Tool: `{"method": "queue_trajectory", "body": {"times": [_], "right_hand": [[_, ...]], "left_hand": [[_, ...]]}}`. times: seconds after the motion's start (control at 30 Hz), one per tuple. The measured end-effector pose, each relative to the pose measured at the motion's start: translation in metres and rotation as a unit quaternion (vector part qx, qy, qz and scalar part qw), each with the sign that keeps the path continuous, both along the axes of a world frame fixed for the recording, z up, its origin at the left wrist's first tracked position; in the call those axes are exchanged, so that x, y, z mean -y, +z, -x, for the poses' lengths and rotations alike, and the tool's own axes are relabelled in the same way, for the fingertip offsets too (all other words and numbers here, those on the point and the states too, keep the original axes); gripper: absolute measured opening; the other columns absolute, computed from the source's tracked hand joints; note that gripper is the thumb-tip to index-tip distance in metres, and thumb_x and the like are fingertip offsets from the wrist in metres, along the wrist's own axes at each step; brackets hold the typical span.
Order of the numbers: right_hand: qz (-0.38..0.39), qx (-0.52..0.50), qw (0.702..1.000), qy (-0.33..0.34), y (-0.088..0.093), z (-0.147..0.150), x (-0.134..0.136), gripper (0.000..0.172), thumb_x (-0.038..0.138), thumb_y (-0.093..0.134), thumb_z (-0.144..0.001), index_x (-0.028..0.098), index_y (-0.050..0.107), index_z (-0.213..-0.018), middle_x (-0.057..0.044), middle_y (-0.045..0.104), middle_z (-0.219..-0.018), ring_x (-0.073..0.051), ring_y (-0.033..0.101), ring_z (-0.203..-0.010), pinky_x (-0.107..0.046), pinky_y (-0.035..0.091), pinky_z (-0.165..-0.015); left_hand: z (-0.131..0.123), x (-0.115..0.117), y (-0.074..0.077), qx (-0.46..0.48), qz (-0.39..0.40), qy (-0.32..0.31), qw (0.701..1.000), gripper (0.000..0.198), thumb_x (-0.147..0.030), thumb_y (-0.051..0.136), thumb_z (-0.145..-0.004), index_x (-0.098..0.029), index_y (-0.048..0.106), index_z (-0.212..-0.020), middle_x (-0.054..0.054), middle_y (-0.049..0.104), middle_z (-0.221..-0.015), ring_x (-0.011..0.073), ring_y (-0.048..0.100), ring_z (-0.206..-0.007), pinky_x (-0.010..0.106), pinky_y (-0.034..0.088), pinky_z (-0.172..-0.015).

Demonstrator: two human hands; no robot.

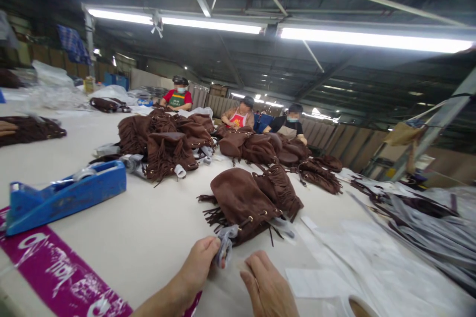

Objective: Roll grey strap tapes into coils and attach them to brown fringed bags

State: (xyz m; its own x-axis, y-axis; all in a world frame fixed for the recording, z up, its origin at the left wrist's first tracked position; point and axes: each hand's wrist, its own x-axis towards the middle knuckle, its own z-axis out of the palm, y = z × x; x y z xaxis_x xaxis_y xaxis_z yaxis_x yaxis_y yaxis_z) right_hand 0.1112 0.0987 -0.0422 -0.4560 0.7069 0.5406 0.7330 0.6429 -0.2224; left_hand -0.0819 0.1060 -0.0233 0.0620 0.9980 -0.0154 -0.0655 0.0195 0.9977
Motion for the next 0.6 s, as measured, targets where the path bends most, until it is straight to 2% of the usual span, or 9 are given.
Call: {"method": "queue_trajectory", "body": {"times": [0.1, 0.2, 0.23, 0.3, 0.37, 0.4, 0.43, 0.5, 0.6], "right_hand": [[0.108, -0.076, 0.990, 0.045, 0.004, 0.001, 0.003, 0.028, 0.027, 0.038, -0.096, 0.023, 0.061, -0.111, -0.005, 0.063, -0.093, -0.019, 0.064, -0.086, -0.027, 0.050, -0.078], [0.241, -0.176, 0.951, 0.075, 0.007, 0.003, 0.002, 0.028, 0.027, 0.047, -0.089, 0.021, 0.065, -0.109, -0.006, 0.064, -0.090, -0.020, 0.063, -0.088, -0.028, 0.048, -0.082], [0.290, -0.220, 0.929, 0.067, 0.008, 0.005, 0.000, 0.027, 0.029, 0.053, -0.084, 0.020, 0.066, -0.106, -0.004, 0.064, -0.085, -0.020, 0.062, -0.083, -0.028, 0.049, -0.077], [0.394, -0.319, 0.862, 0.019, 0.011, 0.011, -0.003, 0.029, 0.032, 0.064, -0.071, 0.018, 0.066, -0.097, 0.001, 0.060, -0.068, -0.016, 0.057, -0.063, -0.025, 0.045, -0.058], [0.473, -0.390, 0.790, -0.026, 0.015, 0.017, -0.006, 0.029, 0.032, 0.068, -0.061, 0.018, 0.060, -0.085, 0.007, 0.050, -0.054, -0.010, 0.042, -0.044, -0.021, 0.031, -0.042], [0.495, -0.408, 0.767, -0.037, 0.018, 0.020, -0.008, 0.028, 0.031, 0.069, -0.058, 0.019, 0.057, -0.080, 0.009, 0.047, -0.050, -0.007, 0.036, -0.041, -0.020, 0.025, -0.040], [0.506, -0.416, 0.754, -0.041, 0.020, 0.023, -0.009, 0.028, 0.030, 0.069, -0.056, 0.020, 0.053, -0.076, 0.010, 0.046, -0.048, -0.006, 0.032, -0.039, -0.019, 0.022, -0.039], [0.499, -0.423, 0.754, -0.049, 0.024, 0.025, -0.011, 0.028, 0.029, 0.069, -0.055, 0.021, 0.048, -0.072, 0.010, 0.048, -0.046, -0.005, 0.030, -0.037, -0.017, 0.020, -0.037], [0.495, -0.420, 0.759, -0.046, 0.029, 0.025, -0.013, 0.027, 0.031, 0.067, -0.058, 0.022, 0.044, -0.069, 0.007, 0.057, -0.048, -0.006, 0.037, -0.037, -0.017, 0.019, -0.035]], "left_hand": [[0.002, -0.001, 0.001, -0.010, -0.004, -0.004, 1.000, 0.061, -0.078, 0.047, -0.066, -0.018, 0.054, -0.060, 0.002, 0.054, -0.058, 0.0148, 0.042, -0.056, 0.029, 0.031, -0.060], [0.004, -0.002, 0.000, -0.009, 0.001, -0.004, 1.000, 0.060, -0.077, 0.048, -0.067, -0.017, 0.054, -0.064, 0.001, 0.054, -0.061, 0.0151, 0.042, -0.059, 0.028, 0.031, -0.061], [0.005, -0.002, 0.000, -0.008, 0.003, -0.006, 1.000, 0.059, -0.076, 0.049, -0.067, -0.017, 0.055, -0.066, 0.001, 0.054, -0.063, 0.0151, 0.042, -0.060, 0.028, 0.031, -0.061], [0.006, -0.003, -0.001, -0.010, 0.002, -0.011, 1.000, 0.057, -0.073, 0.051, -0.068, -0.017, 0.054, -0.068, 0.000, 0.053, -0.065, 0.0155, 0.042, -0.063, 0.028, 0.032, -0.063], [0.009, -0.003, -0.001, -0.017, -0.006, -0.015, 1.000, 0.054, -0.071, 0.052, -0.069, -0.017, 0.053, -0.068, 0.000, 0.051, -0.067, 0.0162, 0.043, -0.066, 0.028, 0.033, -0.065], [0.010, -0.003, -0.001, -0.020, -0.009, -0.015, 1.000, 0.052, -0.069, 0.053, -0.070, -0.017, 0.053, -0.069, -0.001, 0.050, -0.068, 0.0165, 0.043, -0.068, 0.028, 0.034, -0.066], [0.011, -0.003, 0.000, -0.022, -0.012, -0.013, 1.000, 0.050, -0.068, 0.052, -0.072, -0.018, 0.053, -0.069, -0.001, 0.050, -0.069, 0.0168, 0.044, -0.069, 0.027, 0.034, -0.067], [0.015, -0.002, 0.002, -0.026, -0.018, -0.011, 0.999, 0.047, -0.064, 0.051, -0.075, -0.018, 0.053, -0.071, -0.001, 0.049, -0.070, 0.0172, 0.044, -0.071, 0.027, 0.035, -0.067], [0.018, -0.001, 0.005, -0.033, -0.029, -0.014, 0.999, 0.045, -0.063, 0.051, -0.076, -0.018, 0.052, -0.069, -0.001, 0.049, -0.070, 0.0177, 0.044, -0.071, 0.028, 0.036, -0.067]]}}
